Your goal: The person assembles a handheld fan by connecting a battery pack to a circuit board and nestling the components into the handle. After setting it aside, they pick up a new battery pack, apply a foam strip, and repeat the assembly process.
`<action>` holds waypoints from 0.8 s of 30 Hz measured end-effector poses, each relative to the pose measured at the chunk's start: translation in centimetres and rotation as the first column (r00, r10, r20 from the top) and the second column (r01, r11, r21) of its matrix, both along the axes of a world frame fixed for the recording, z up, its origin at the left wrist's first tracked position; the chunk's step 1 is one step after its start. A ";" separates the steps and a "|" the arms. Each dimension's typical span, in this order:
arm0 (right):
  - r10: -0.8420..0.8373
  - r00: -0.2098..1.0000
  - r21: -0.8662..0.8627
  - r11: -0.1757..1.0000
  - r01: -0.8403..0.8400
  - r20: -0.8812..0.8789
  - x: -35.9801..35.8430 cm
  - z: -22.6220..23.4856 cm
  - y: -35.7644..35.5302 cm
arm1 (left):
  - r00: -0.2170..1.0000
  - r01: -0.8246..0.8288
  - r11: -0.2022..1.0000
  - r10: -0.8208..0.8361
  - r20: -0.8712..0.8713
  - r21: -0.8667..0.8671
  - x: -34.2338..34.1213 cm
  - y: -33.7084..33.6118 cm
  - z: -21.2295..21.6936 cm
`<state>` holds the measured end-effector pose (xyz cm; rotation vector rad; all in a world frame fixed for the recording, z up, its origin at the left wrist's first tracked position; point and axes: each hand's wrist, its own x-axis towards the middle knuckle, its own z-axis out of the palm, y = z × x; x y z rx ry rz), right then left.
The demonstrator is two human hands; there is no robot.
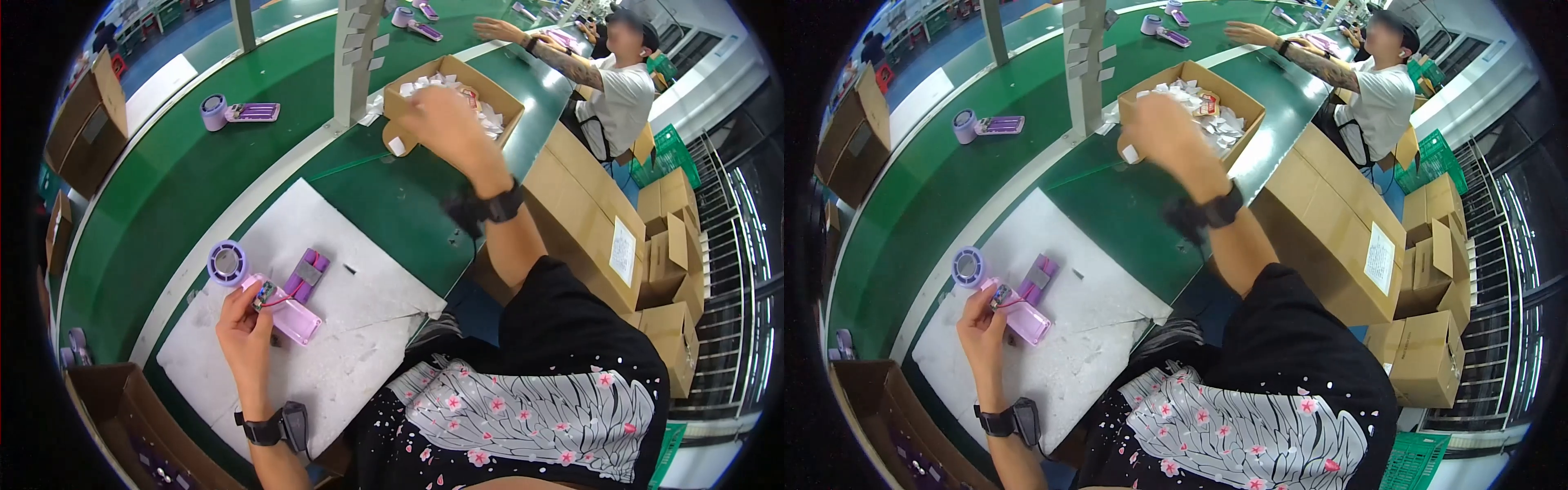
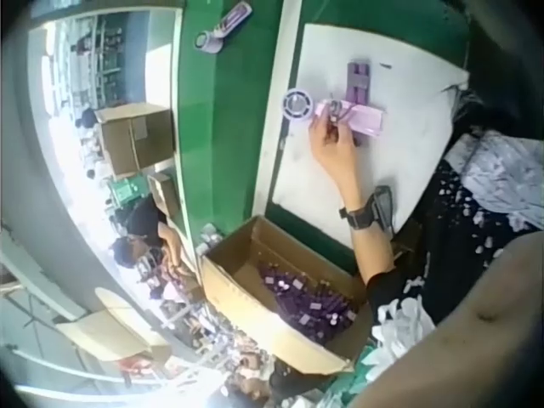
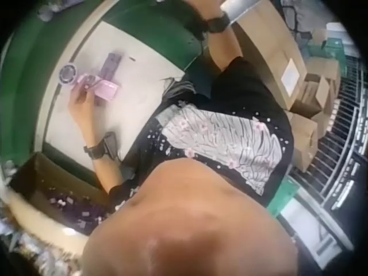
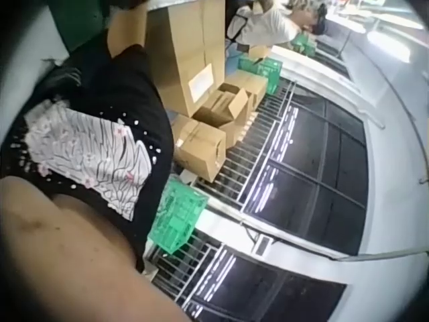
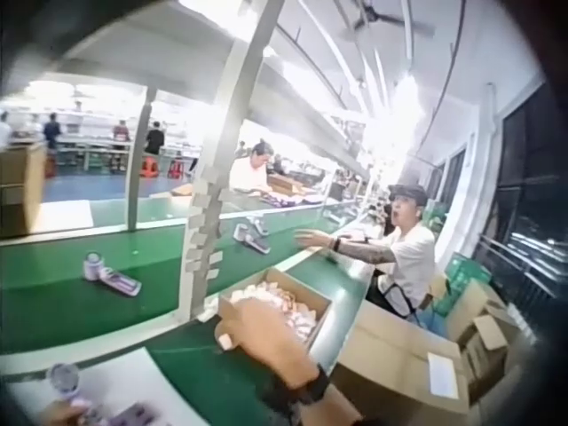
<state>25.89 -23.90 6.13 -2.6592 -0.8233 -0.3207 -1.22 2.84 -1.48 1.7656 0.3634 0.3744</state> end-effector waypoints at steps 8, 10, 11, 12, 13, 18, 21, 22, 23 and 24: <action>0.832 0.457 0.218 0.532 -0.818 -0.313 -10.7 -5.0 13.1 | 0.999 -0.047 0.996 0.049 -0.024 0.079 -0.7 1.3 -0.6; 0.842 0.370 0.185 0.466 -0.865 -0.392 -10.9 -5.2 13.7 | 0.998 -0.069 0.996 0.069 0.003 0.051 -0.9 1.2 -0.4; 0.841 0.327 0.171 0.431 -0.886 -0.431 -10.9 -5.3 13.8 | 0.997 -0.075 0.996 0.075 0.000 0.049 -0.9 1.1 -0.2; 0.841 0.320 0.173 0.427 -0.887 -0.435 -10.6 -5.6 13.7 | 0.997 -0.074 0.997 0.074 -0.013 0.034 -0.9 1.0 0.0; 0.875 0.293 0.242 0.403 -0.883 -0.386 -10.1 -6.2 13.5 | 0.997 -0.072 0.997 0.072 -0.026 0.019 -0.7 0.7 0.3; 0.905 0.222 0.402 0.367 -0.839 -0.364 -9.4 -5.8 12.6 | 0.993 -0.098 0.995 0.099 -0.068 0.025 -0.5 0.2 0.9; 0.883 0.105 0.592 0.391 -0.705 -0.458 -9.4 -4.4 11.8 | 0.988 -0.092 0.986 0.108 -0.111 0.142 -1.3 0.3 1.3; 0.782 0.072 0.581 0.518 -0.628 -0.619 -8.9 -3.5 11.1 | 0.987 -0.069 0.974 0.098 -0.131 0.215 -0.9 -0.2 1.7; 0.652 0.017 0.533 0.634 -0.560 -0.758 -8.5 -3.1 10.6 | 0.983 -0.042 0.958 0.091 -0.160 0.285 -0.2 -0.5 1.6; 0.645 0.006 0.526 0.629 -0.572 -0.764 -8.5 -3.2 10.2 | 0.987 -0.032 0.953 0.076 -0.138 0.300 0.0 -0.7 1.4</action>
